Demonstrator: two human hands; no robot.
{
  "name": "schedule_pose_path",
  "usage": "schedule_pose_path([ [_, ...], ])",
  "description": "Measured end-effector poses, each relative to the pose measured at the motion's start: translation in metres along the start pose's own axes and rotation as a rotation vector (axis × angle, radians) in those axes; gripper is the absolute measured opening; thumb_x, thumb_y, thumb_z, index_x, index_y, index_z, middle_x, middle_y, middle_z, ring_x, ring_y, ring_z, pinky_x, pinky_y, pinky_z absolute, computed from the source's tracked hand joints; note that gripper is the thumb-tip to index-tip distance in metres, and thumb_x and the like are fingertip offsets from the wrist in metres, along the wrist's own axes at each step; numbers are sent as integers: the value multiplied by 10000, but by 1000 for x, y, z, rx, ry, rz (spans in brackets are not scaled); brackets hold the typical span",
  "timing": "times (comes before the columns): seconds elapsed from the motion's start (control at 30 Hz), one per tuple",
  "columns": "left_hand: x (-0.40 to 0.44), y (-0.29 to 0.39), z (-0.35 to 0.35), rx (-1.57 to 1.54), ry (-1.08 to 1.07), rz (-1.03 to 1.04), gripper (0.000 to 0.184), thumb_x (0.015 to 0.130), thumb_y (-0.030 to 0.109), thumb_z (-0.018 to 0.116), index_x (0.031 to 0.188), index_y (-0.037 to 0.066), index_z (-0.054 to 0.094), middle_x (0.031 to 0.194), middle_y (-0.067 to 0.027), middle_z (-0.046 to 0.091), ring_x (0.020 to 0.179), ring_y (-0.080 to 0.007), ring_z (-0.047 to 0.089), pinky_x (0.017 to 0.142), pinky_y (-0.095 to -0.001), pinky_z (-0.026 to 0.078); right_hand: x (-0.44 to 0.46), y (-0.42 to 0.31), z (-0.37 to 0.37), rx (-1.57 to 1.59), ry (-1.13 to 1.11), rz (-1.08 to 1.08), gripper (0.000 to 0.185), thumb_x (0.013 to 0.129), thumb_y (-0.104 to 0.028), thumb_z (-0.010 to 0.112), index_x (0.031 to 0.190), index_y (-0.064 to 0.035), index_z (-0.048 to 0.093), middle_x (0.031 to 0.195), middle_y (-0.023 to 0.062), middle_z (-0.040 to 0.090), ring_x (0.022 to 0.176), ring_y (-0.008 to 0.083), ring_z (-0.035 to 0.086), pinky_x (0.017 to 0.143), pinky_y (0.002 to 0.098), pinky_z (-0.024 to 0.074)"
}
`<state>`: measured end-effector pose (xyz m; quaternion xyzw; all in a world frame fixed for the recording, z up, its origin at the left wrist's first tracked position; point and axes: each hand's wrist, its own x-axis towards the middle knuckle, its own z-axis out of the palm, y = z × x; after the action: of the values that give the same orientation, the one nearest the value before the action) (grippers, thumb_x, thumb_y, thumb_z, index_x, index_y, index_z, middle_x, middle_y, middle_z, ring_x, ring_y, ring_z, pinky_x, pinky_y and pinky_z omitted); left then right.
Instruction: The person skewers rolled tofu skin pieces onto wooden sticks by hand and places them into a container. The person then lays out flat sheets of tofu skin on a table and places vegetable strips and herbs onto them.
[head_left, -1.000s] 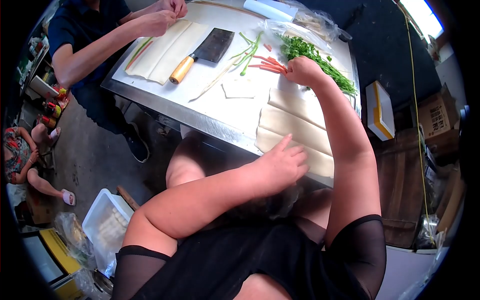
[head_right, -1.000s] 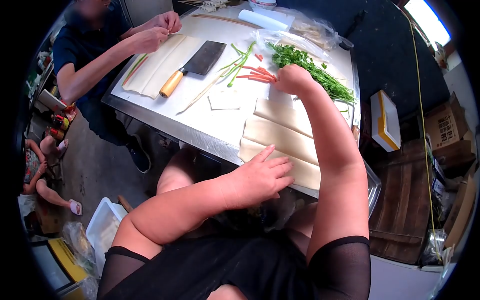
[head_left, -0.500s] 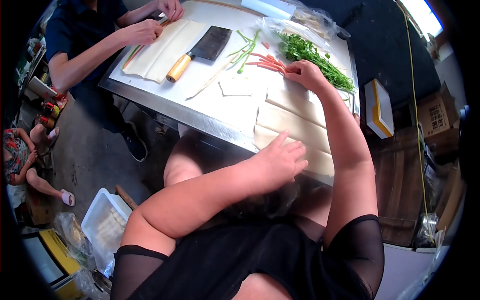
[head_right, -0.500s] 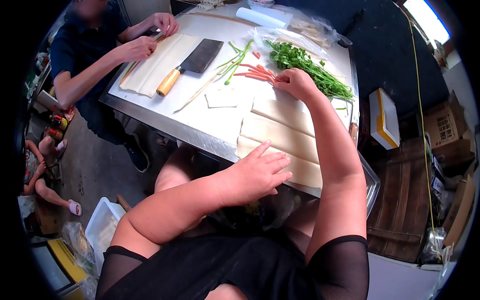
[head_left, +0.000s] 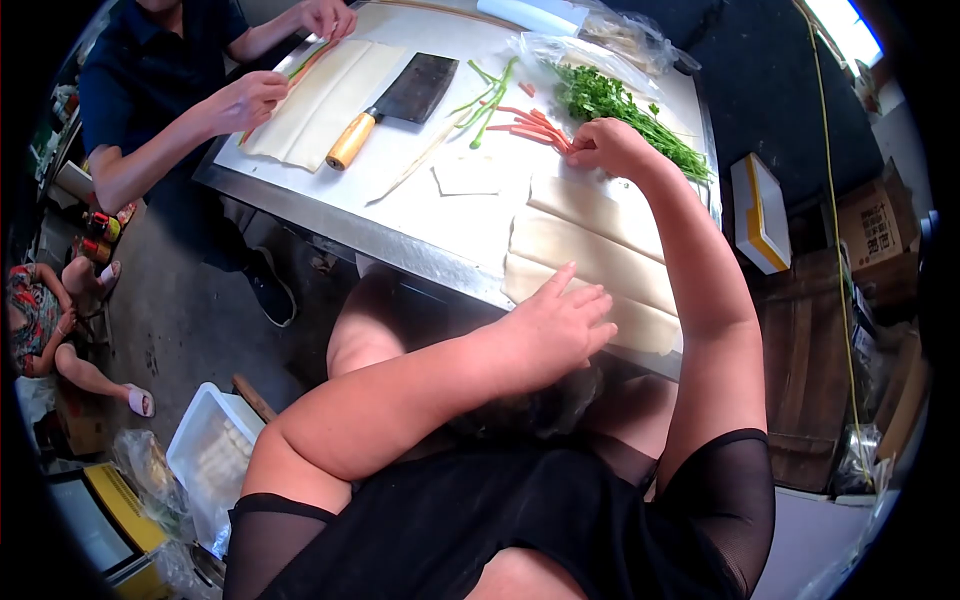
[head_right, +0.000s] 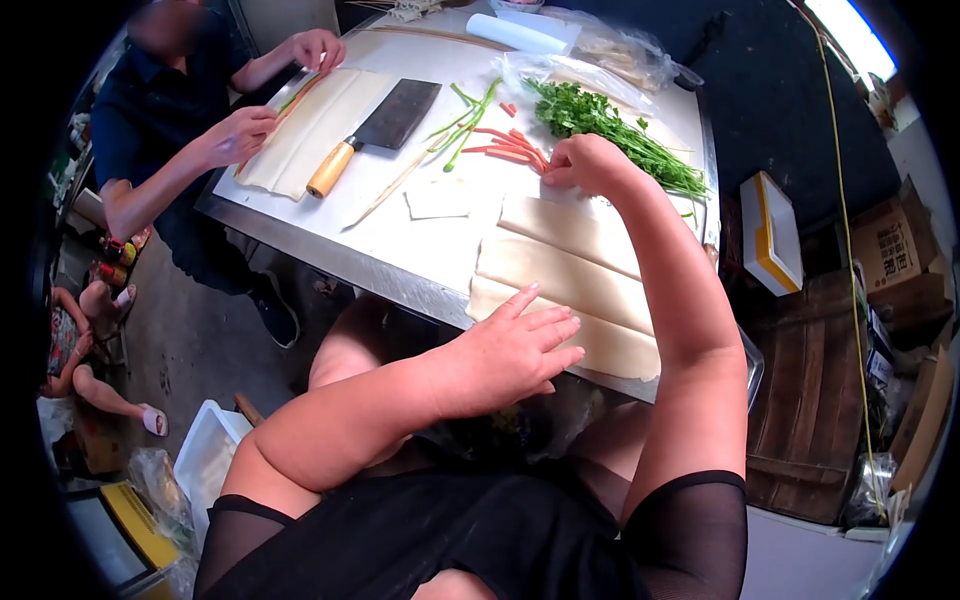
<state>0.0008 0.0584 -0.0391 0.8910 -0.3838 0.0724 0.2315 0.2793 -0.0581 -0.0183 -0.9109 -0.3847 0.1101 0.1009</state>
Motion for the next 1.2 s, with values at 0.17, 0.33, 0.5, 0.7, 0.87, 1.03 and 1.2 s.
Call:
schedule_pose_path([
  [0.17,1,1,-1,-3,12,3,490,814,243,712,1255,74,584,1354,-153,523,1350,-276,419,1153,-528,233,7,24,6,-189,166,-194,186,805,-226,701,924,-86,734,866,100,658,892,284,613,819,393,493],
  [0.33,1,1,1,1,28,7,486,812,244,713,1250,75,586,1351,-150,528,1348,-274,423,1151,-528,236,6,12,14,-448,264,-159,197,849,-243,623,924,-97,732,930,88,666,992,280,590,880,391,486],
  [0.5,4,-5,-1,17,30,8,467,822,239,703,1242,74,586,1344,-151,533,1327,-277,446,1139,-534,258,7,7,-6,36,244,79,210,859,-237,604,923,-61,701,830,88,679,781,263,636,780,378,494],
  [0.7,9,-34,-6,-248,247,-211,500,870,206,677,1331,80,529,1243,-150,603,1190,-268,559,985,-434,455,-25,0,-37,819,127,124,244,927,-257,613,893,-18,648,809,79,665,804,161,652,762,320,508],
  [0.87,31,-70,-11,-995,467,-659,709,915,197,660,1484,41,265,1365,-187,475,1143,-237,571,897,-383,528,-60,-36,-60,902,-20,87,259,941,-279,621,860,-34,601,807,103,675,820,194,674,804,340,540],
  [1.03,34,-72,-21,-1563,738,-530,749,917,105,655,1490,-10,185,1347,-186,446,1090,-218,591,922,-336,544,-84,-71,-55,824,-112,-2,226,943,-249,615,895,-28,617,759,78,670,683,141,637,621,260,476],
  [1.2,27,-77,-21,-1663,694,-556,394,918,60,642,1278,-18,502,1052,-93,636,932,-169,657,880,-298,561,-111,-76,-41,792,-71,82,202,951,-232,608,901,-37,621,722,35,647,596,106,605,565,249,465],
])
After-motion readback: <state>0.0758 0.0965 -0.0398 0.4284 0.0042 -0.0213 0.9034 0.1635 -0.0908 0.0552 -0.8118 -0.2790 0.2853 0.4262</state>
